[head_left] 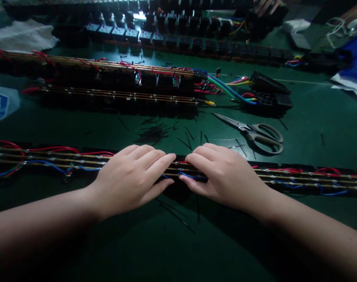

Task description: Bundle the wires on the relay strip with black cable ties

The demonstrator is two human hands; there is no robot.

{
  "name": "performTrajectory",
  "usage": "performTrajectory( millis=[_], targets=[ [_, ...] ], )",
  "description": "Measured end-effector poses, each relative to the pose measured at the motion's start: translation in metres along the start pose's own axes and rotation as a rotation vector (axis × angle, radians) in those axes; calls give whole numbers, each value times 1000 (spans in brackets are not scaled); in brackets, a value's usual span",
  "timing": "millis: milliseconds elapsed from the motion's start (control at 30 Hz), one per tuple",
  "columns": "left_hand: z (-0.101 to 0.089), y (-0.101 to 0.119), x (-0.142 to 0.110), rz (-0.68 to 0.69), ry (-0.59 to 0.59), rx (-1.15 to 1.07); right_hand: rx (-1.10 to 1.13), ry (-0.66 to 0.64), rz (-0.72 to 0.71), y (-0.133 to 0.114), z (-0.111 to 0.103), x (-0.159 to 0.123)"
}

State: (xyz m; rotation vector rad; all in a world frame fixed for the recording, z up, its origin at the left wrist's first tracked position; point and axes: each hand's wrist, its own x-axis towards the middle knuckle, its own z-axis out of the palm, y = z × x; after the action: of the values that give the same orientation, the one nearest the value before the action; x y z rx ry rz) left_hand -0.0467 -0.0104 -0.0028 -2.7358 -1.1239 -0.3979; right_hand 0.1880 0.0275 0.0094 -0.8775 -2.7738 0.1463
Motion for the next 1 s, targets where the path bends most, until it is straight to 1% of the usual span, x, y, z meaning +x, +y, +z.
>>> performTrajectory(
  millis=[233,433,500,600,700,867,1000],
  targets=[
    [-1,-1,0,40,13,12,-6,-18,-23,3,1,0],
    [-3,0,0,26,-2,12,-26,-52,-39,-2,-3,-3],
    [-6,3,-2,6,-28,22,-41,-67,-41,-7,-4,-3],
    [-10,7,-3,-66,-69,68,-57,-69,-24,-14,-4,0],
    [-12,10,-4,-121,-82,117,-56,-59,-2,-18,-2,4],
    [-10,10,-4,-77,-94,114,-60,-22,31,-22,1,9],
    [-11,12,-4,-47,-52,134,-87,-42,68,-23,-3,7]
  ],
)
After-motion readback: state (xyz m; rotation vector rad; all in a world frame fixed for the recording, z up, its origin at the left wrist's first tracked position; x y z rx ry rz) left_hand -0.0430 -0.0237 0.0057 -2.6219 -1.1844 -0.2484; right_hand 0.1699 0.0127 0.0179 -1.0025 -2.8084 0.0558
